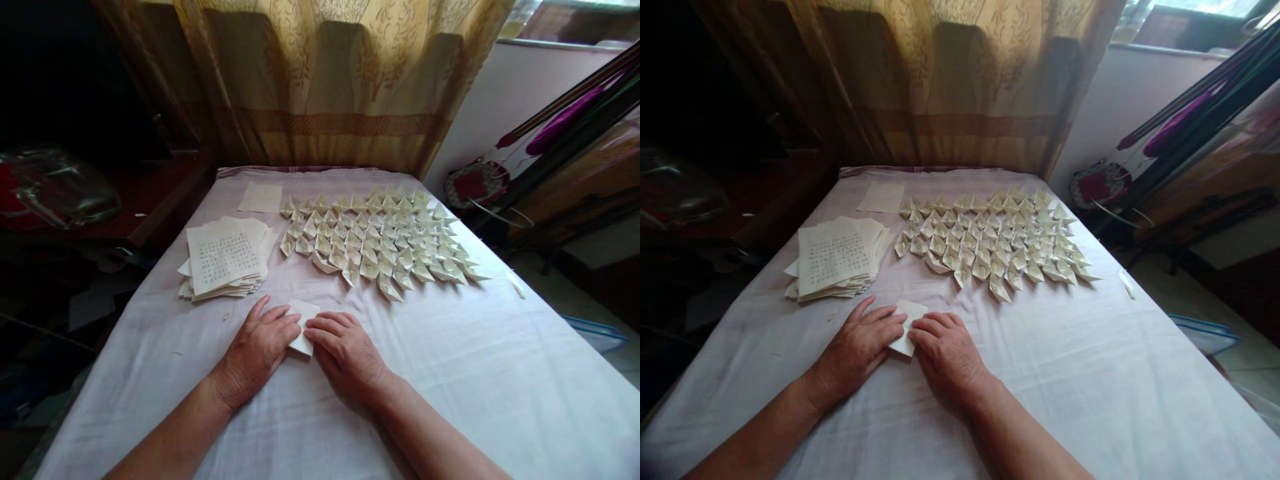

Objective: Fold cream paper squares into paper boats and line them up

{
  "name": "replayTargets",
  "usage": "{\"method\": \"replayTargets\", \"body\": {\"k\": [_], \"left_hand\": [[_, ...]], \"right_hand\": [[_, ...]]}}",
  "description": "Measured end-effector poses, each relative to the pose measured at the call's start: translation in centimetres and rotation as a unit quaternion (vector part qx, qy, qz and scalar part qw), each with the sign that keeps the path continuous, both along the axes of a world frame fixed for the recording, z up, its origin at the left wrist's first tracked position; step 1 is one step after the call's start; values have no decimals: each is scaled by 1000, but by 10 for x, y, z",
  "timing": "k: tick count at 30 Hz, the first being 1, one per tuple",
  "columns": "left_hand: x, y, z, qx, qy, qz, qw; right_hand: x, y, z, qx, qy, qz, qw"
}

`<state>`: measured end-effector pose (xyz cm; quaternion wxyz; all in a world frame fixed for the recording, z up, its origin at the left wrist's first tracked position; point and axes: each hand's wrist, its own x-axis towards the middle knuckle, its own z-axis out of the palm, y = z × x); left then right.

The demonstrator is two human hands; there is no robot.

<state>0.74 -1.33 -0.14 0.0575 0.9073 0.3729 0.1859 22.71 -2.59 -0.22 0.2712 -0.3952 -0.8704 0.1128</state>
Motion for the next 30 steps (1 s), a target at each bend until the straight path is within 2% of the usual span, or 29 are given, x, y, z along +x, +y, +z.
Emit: {"method": "replayTargets", "body": {"k": [3, 8, 12, 18, 23, 30], "left_hand": [[0, 1, -1, 10, -19, -15, 1000], [5, 4, 0, 41, -56, -49, 996], [9, 5, 0, 83, -53, -24, 995], [5, -3, 3, 24, -13, 4, 1000], [5, -12, 11, -9, -26, 17, 999], [7, -8, 12, -73, -36, 52, 995]], "right_hand": [[1, 0, -1, 21, 5, -1, 1000], [5, 0, 1, 84, 28, 34, 995], [2, -3, 5, 107, 6, 36, 994], [-3, -4, 3, 45, -47, 3, 998], [-3, -5, 2, 24, -8, -8, 1000], [-3, -6, -2, -21, 64, -33, 997]]}}
